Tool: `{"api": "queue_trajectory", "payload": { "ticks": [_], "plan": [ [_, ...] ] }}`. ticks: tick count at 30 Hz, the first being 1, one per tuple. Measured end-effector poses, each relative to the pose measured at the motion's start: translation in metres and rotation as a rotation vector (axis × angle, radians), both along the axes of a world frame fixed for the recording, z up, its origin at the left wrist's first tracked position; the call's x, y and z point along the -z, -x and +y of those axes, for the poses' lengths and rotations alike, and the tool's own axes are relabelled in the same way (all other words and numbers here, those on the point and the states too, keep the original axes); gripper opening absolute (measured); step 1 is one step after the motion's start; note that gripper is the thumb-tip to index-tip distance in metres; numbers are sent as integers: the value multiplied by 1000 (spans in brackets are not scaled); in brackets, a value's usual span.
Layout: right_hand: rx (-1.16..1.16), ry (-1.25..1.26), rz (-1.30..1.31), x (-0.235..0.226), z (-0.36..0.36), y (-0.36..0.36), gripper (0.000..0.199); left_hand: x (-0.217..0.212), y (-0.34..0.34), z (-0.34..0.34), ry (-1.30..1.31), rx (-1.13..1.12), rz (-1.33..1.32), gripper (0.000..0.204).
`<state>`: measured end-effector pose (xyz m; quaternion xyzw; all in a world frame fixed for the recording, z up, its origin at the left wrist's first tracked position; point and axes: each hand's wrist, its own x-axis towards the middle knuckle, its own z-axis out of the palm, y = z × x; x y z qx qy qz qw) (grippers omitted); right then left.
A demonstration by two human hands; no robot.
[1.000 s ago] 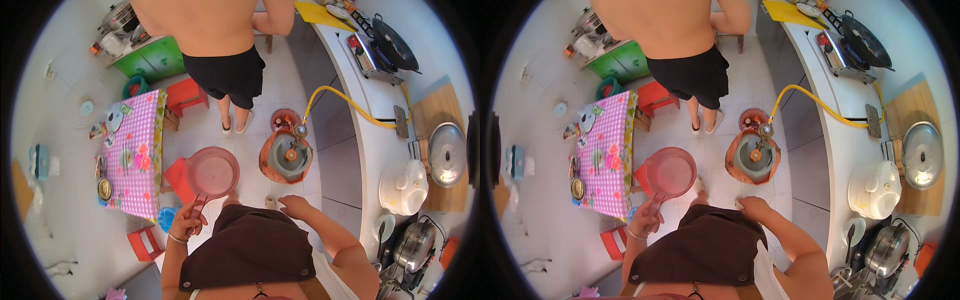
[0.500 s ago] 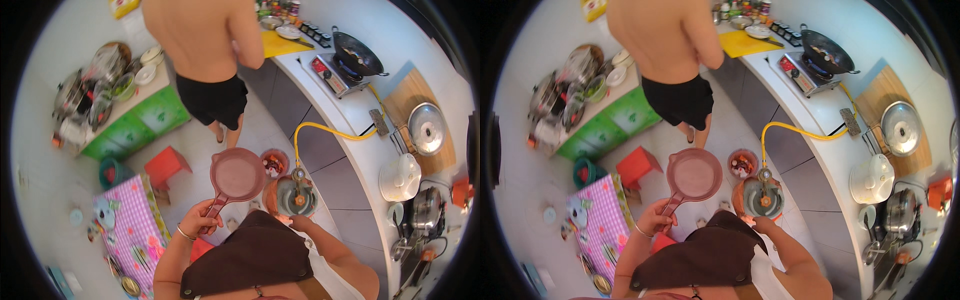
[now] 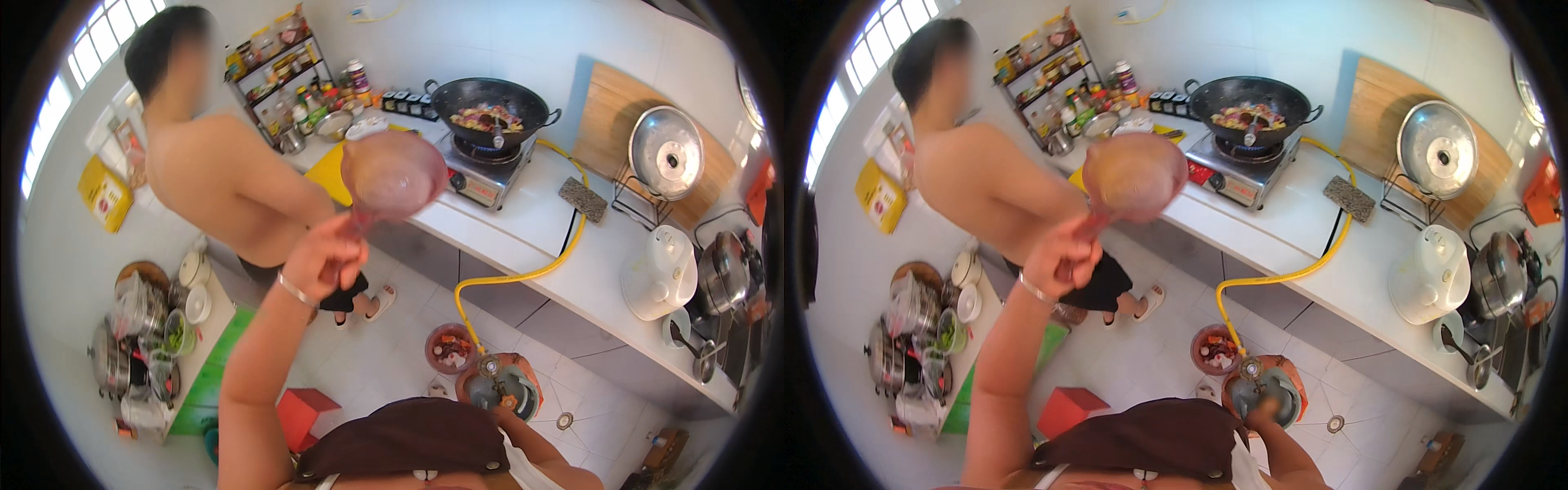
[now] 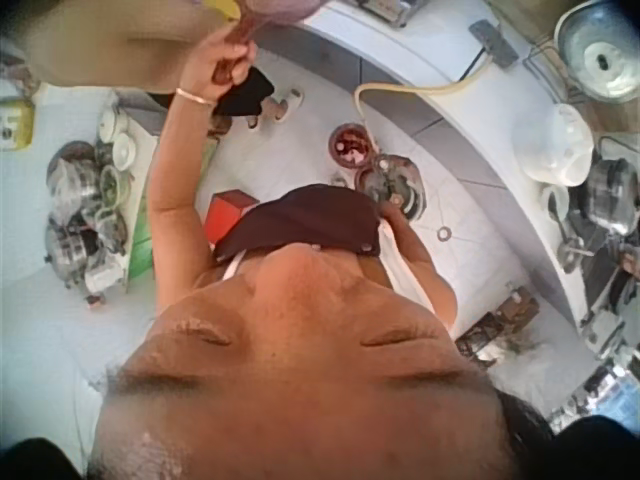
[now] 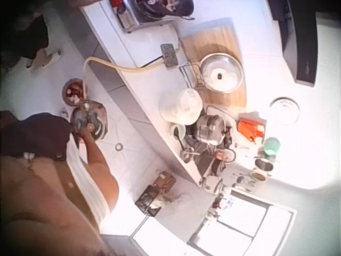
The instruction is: The person stirs a mixture of eggs, ham, and onions in a wok using a spatula, pours water from a small pink pot, transfers the cooked food onto a plate, and then rinses a metal bowl and a blue bowl in the sink.
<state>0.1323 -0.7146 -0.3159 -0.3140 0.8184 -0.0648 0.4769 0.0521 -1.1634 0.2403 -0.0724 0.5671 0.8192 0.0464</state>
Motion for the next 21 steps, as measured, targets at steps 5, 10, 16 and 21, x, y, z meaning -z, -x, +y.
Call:
{"api": "queue_trajectory", "payload": {
  "ticks": [5,10,16,21],
  "plan": [
    [597,187,50,-64,-38,1,37,-23,158,-58,139,65,82,37],
    [1112,297,43,-75,-66,-16,47,-27,289,-103,249,97,40,33],
    [1177,48,236,-48,-134,-31,42,-21,374,-151,410,35,-29,83],
    [1123,180,178,28,-195,-44,32,-18,446,-166,482,280,2,83]
  ]
}}
